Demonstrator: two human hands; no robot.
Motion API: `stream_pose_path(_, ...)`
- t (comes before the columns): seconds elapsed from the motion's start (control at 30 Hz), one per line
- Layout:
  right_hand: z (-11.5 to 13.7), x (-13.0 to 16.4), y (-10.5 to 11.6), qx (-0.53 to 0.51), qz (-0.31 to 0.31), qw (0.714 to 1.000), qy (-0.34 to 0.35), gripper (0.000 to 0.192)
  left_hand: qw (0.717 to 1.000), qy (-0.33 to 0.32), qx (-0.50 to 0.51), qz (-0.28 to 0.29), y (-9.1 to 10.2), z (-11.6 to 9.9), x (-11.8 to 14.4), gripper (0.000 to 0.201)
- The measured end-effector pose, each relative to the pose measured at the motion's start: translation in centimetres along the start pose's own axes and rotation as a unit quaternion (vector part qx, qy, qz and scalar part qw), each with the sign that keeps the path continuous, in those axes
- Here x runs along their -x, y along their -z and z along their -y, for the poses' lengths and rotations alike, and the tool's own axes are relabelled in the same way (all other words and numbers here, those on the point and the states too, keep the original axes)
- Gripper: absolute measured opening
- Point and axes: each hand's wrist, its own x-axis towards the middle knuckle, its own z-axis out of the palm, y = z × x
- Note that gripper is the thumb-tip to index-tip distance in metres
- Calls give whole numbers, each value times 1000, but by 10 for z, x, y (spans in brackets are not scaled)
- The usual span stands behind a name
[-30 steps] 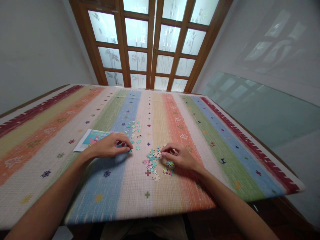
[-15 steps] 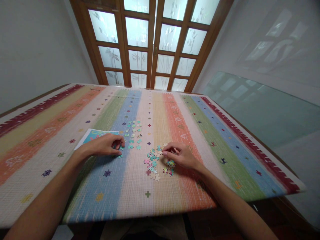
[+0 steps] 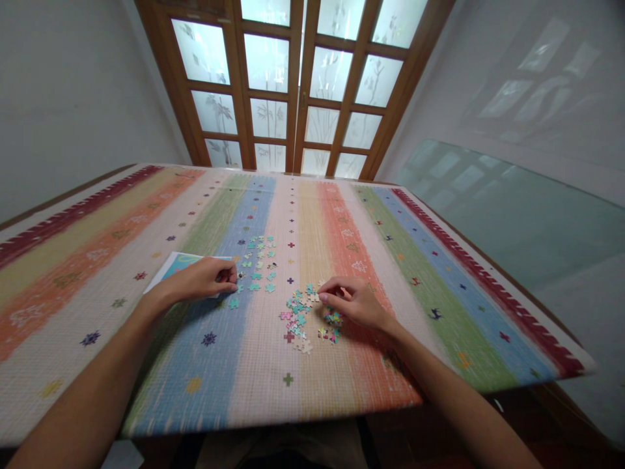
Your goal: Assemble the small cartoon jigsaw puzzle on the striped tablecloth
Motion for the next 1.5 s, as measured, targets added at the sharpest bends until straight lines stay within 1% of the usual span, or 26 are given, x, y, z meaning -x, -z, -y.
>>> stream_pose_path(0.17, -1, 0, 1, 3, -3, 1000, 1, 19, 1000, -13, 14, 21, 0, 2, 2, 42)
stream_pose_path(0.3, -4, 0, 2, 10, -12, 1000, 11, 19, 1000, -10, 2, 25, -2, 2, 1, 44)
stream_pose_path(0.43, -6, -1, 4, 20, -50, 998, 28, 22, 1000, -4, 2, 23, -2, -2, 1, 42)
stream_pose_path(0.53, -8, -2, 7, 27, -78, 996, 28, 22, 999, -3, 7, 32, -1, -5, 2, 41)
stream_pose_path(0.6, -10, -3, 8, 39, -85, 995, 24, 22, 999, -8, 8, 35, 0, -5, 2, 42)
stream_pose_path(0.7, -11, -4, 10, 72, -61, 995, 33, 21, 999, -21, 8, 34, 1, -4, 3, 44)
stream_pose_path(0.83, -8, -2, 5, 151, 27, 985, 83, 16, 999, -42, 9, 9, -1, -10, 2, 43)
stream_pose_path(0.93, -6, 0, -1, 202, 82, 968, 126, 18, 997, -72, 13, -29, -10, -24, -1, 37)
stream_pose_path(1.03, -7, 2, -5, 229, 100, 955, 158, 20, 991, -119, 20, -56, -26, -43, -6, 31)
stream_pose_path(1.1, -8, 3, -4, 229, 101, 955, 161, 17, 986, -152, 28, -64, -39, -55, -9, 29)
stream_pose_path(1.2, -7, 3, -1, 219, 101, 960, 145, 12, 978, -197, 31, -64, -58, -67, -13, 26)
stream_pose_path(1.33, -6, 3, 2, 210, 101, 963, 136, 10, 970, -233, 29, -65, -74, -73, -16, 26)
stream_pose_path(1.5, -9, 3, 3, 215, 102, 962, 134, 6, 967, -245, 7, -71, -82, -73, -17, 26)
